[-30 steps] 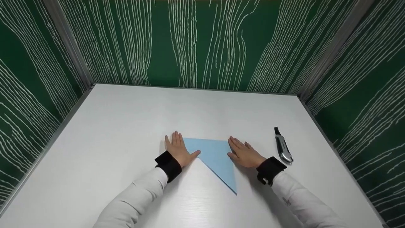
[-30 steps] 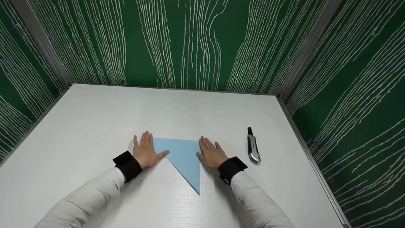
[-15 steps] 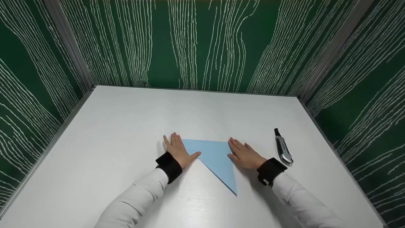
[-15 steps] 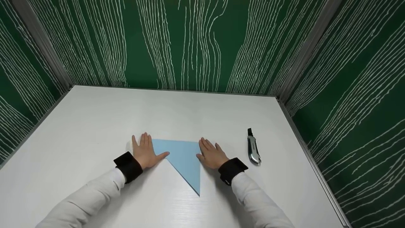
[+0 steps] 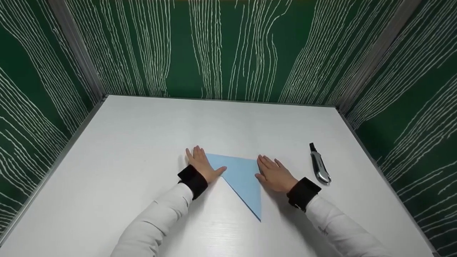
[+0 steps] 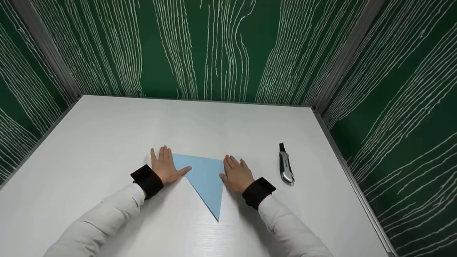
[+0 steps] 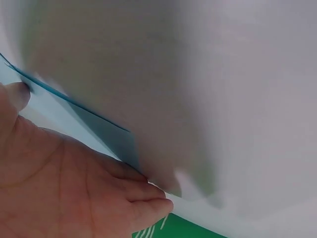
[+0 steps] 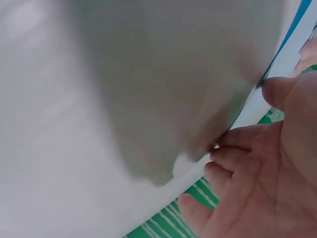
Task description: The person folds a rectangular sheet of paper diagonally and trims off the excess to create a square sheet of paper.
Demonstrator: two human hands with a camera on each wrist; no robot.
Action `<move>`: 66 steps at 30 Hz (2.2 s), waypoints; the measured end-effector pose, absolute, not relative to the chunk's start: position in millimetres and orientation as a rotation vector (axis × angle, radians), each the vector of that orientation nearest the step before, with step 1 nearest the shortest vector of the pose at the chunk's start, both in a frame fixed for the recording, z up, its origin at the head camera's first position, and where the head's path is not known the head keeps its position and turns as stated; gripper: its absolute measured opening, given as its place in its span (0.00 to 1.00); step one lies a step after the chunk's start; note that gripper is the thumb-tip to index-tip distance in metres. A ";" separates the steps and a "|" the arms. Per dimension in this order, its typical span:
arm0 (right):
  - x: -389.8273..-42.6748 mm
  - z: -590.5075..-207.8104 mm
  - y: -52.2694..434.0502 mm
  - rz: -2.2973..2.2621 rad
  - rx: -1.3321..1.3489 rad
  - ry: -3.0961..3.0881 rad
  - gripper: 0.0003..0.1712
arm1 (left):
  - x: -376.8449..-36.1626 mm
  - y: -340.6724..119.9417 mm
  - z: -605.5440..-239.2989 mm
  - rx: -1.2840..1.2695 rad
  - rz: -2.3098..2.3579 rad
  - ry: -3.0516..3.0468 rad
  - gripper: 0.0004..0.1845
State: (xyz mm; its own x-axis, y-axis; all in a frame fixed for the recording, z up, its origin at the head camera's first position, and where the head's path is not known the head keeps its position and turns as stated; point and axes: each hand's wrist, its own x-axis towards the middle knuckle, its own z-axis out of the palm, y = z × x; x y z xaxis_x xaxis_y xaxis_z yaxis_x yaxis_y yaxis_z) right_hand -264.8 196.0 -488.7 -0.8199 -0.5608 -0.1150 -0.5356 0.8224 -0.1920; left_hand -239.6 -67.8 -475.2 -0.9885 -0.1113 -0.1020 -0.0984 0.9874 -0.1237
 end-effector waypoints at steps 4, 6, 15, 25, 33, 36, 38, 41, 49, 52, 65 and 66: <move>-251.5 -493.0 188.2 -0.157 -0.871 2.931 0.36 | -242.7 -66.7 -466.6 -0.160 -0.077 3.014 0.59; -243.7 -495.1 183.6 -0.115 -0.893 2.989 0.35 | -245.3 -66.2 -464.7 -0.159 -0.052 3.015 0.58; -228.0 -493.9 173.8 -0.003 -0.952 3.074 0.34 | -268.1 -67.1 -483.9 -0.117 -0.016 3.032 0.61; -249.1 -483.6 161.1 -0.056 -1.154 2.771 0.39 | -291.2 -72.5 -512.5 0.238 0.080 2.999 0.63; -264.6 -485.7 150.2 -0.051 -1.309 2.690 0.41 | -289.3 -66.2 -507.0 0.465 -0.072 2.965 0.61; -267.1 -484.8 148.7 -0.062 -1.315 2.654 0.42 | -289.8 -66.3 -509.3 0.539 -0.117 2.967 0.61; -268.3 -484.4 148.1 -0.070 -1.314 2.637 0.43 | -290.2 -66.9 -511.0 0.569 -0.128 2.973 0.61; -269.0 -483.6 148.0 -0.082 -1.291 2.617 0.44 | -290.1 -67.7 -510.9 0.591 -0.129 2.969 0.61; -271.3 -485.7 147.8 -0.127 -1.206 2.599 0.45 | -288.3 -67.4 -506.8 0.643 -0.104 2.980 0.61; -275.9 -489.7 147.6 -0.118 -1.160 2.635 0.46 | -286.6 -66.4 -505.2 0.680 -0.072 2.982 0.58; -291.7 -493.0 144.7 -0.135 -0.887 2.748 0.46 | -282.7 -63.3 -505.1 0.755 0.084 2.977 0.39; -292.4 -493.1 144.5 -0.140 -0.877 2.756 0.46 | -282.7 -63.2 -505.8 0.754 0.095 2.976 0.39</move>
